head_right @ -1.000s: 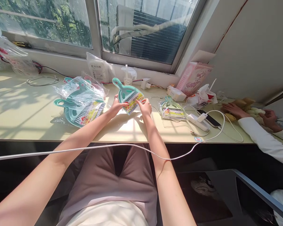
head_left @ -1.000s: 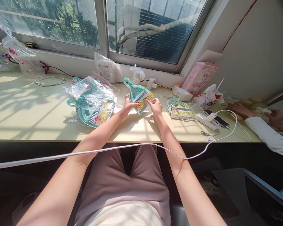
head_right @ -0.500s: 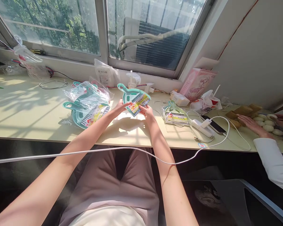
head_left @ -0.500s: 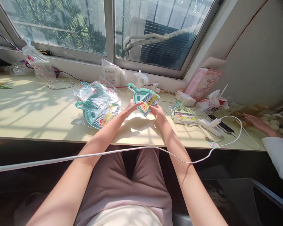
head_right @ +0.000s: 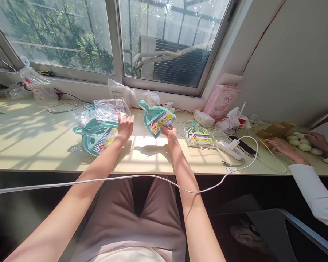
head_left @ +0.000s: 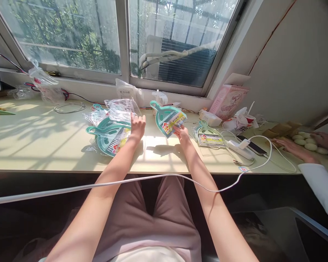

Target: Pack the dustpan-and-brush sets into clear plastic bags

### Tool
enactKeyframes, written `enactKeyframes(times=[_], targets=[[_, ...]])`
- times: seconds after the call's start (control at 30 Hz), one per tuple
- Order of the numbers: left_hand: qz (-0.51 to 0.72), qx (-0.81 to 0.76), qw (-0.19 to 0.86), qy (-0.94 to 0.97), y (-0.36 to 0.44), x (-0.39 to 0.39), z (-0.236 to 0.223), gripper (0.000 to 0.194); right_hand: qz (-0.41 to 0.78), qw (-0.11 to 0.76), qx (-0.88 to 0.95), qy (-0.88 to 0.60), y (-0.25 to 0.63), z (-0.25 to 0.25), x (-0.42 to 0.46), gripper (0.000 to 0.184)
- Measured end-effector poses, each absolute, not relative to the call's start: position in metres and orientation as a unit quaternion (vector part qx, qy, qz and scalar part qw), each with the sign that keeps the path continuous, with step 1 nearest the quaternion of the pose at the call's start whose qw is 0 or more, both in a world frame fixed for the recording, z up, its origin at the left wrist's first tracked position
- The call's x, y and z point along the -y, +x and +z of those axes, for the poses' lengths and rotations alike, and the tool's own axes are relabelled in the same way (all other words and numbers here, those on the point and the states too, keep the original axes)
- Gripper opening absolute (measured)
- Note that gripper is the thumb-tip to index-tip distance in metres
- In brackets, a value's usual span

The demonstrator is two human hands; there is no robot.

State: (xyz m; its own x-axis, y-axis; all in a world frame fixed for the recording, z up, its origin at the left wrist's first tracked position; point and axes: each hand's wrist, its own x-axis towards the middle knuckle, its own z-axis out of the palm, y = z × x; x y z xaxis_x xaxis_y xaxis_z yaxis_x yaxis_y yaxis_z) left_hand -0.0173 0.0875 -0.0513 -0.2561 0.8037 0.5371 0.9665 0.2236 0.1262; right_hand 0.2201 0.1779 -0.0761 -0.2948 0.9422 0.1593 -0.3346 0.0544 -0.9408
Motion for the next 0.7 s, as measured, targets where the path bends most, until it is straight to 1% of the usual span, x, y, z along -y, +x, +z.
enactKeyframes(times=[0.13,0.27,0.37,0.47,0.53,0.6,0.63,0.7], targets=[[-0.238,0.661,0.2,-0.683,0.003,-0.091,-0.054,0.068,0.609,0.553,0.483,-0.301,0.221,-0.081,-0.184,0.054],[-0.194,0.673,0.172,-0.693,0.014,-0.09,-0.059,0.057,0.595,0.594,0.415,-0.348,0.225,-0.08,-0.193,0.038],[-0.195,0.707,0.138,-0.666,0.011,-0.09,-0.062,0.055,0.599,0.592,0.385,-0.378,0.23,-0.078,-0.197,0.03],[-0.225,0.719,0.151,-0.64,0.006,-0.092,-0.064,0.049,0.601,0.589,0.383,-0.381,0.233,-0.078,-0.195,0.03],[-0.23,0.719,0.162,-0.636,0.004,-0.094,-0.066,0.04,0.598,0.581,0.396,-0.385,0.235,-0.076,-0.192,0.033],[-0.223,0.729,0.144,-0.631,0.004,-0.095,-0.067,0.031,0.593,0.561,0.418,-0.399,0.236,-0.075,-0.19,0.036],[-0.22,0.741,0.122,-0.622,0.005,-0.095,-0.066,0.031,0.591,0.549,0.428,-0.407,0.237,-0.074,-0.19,0.037],[-0.227,0.769,0.068,-0.594,0.005,-0.095,-0.063,0.045,0.591,0.529,0.446,-0.415,0.239,-0.072,-0.19,0.035]])
